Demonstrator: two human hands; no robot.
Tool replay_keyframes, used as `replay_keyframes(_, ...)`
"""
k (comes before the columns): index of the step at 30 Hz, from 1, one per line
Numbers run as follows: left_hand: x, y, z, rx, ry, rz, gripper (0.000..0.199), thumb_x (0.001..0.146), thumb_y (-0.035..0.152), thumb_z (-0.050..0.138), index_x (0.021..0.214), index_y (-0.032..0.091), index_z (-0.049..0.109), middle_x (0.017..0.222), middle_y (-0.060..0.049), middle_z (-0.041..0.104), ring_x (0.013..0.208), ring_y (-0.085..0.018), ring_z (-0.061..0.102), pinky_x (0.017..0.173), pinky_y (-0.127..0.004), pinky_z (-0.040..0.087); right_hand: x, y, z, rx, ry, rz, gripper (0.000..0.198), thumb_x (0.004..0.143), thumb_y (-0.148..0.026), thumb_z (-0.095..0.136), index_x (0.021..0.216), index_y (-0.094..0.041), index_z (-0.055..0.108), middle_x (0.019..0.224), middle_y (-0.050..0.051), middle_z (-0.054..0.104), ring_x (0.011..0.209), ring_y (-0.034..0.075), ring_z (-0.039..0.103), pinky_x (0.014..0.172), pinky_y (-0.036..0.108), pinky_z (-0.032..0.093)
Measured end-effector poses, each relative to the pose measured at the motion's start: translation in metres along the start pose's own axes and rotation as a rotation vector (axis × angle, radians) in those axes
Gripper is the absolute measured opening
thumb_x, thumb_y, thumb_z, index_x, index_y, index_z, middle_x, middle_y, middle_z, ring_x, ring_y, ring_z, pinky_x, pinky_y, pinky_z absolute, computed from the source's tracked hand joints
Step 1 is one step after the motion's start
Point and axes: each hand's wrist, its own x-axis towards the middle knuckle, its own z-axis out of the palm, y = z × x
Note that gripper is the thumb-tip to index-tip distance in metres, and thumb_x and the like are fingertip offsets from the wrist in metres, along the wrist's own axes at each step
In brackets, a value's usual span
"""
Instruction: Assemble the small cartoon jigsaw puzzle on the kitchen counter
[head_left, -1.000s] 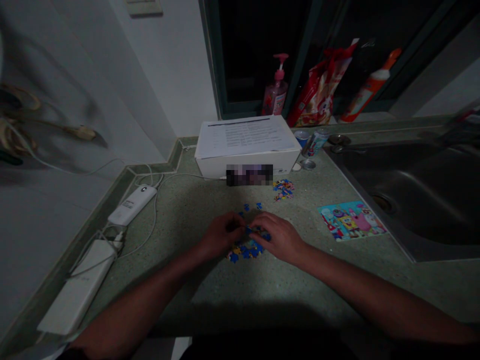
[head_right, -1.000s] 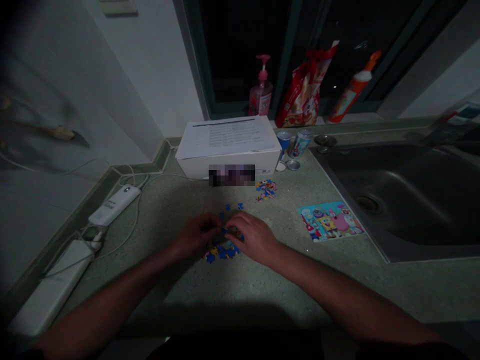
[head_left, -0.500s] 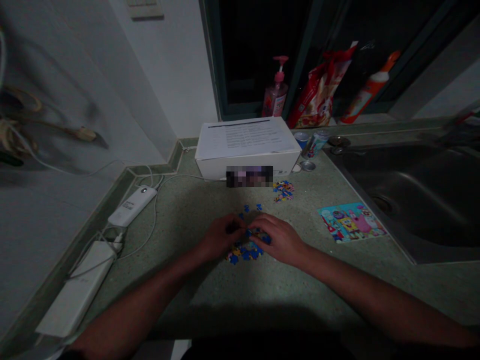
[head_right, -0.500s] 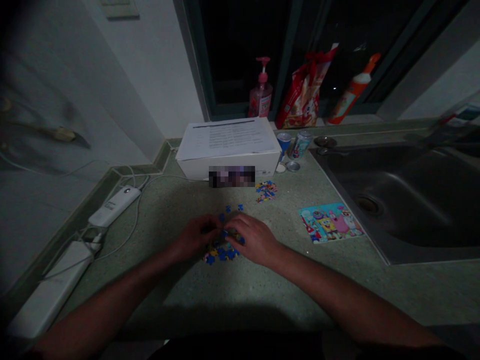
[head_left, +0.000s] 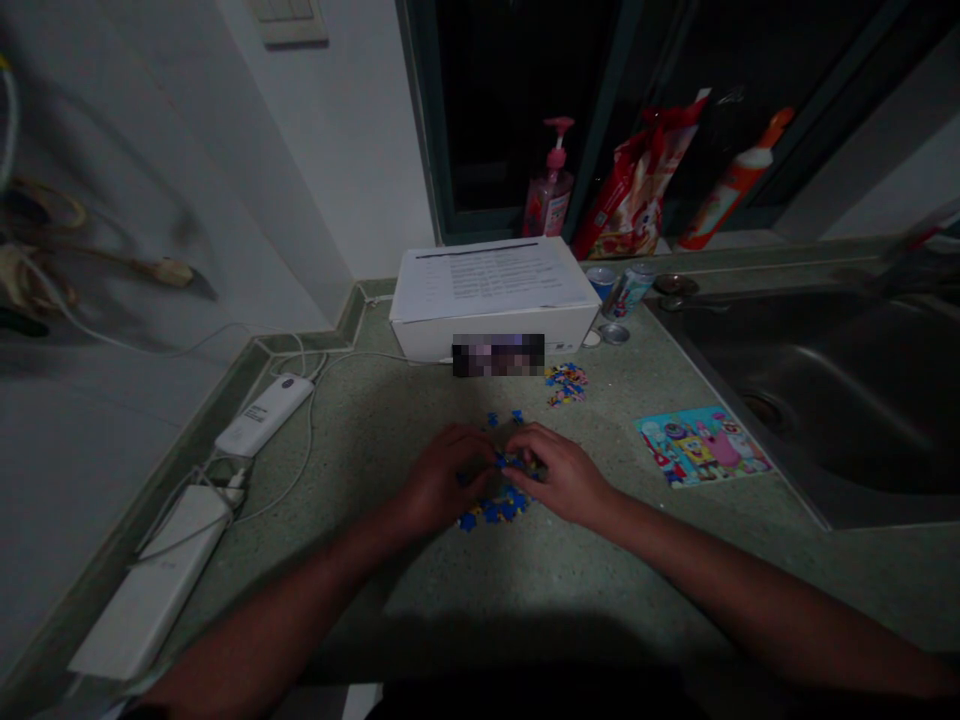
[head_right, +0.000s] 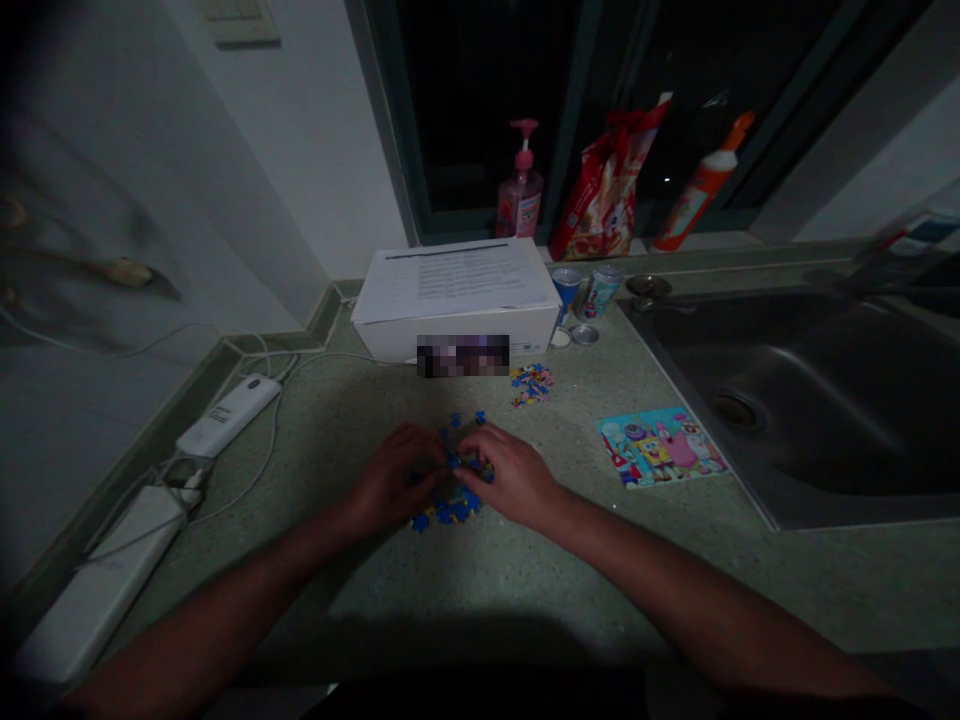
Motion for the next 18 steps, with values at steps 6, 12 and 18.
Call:
replay_keyframes(6,0.0015,-0.0008,-0.0001,0.033,-0.056,-0.007,0.005,0.093,0.023,0.068,0.097,0.023,0.070,0.108,-0.007,0.076,0.107,-0.024,0.068,0.099,-0.043,0.050,-0.0017,0.0037,0.0014,-0.009,-0.009,0.001,0.014,0.094,-0.022,0.072,0.104,-0.023,0.062,0.097,0.003,0.070,0.081,0.018,0.067,0.073,0.032,0.054)
replay_keyframes(12,0.0014,-0.0011,0.0001,0.057,-0.050,0.002,0.005,0.095,0.025,0.068,0.098,0.023,0.071,0.105,-0.008,0.076,0.105,-0.025,0.068,0.097,-0.042,0.050,-0.0018,0.0034,0.0013,-0.016,-0.017,-0.004,0.014,0.094,-0.023,0.073,0.103,-0.023,0.062,0.095,0.003,0.069,0.081,0.018,0.067,0.072,0.031,0.053)
replay_keyframes(18,0.0004,-0.0017,0.0003,0.085,-0.032,0.047,0.014,0.095,0.024,0.067,0.109,0.023,0.070,0.108,-0.008,0.075,0.106,-0.025,0.068,0.097,-0.041,0.049,-0.0022,0.0032,0.0015,-0.015,0.002,-0.015,0.013,0.096,-0.025,0.072,0.103,-0.022,0.062,0.095,0.003,0.069,0.078,0.017,0.066,0.070,0.031,0.052)
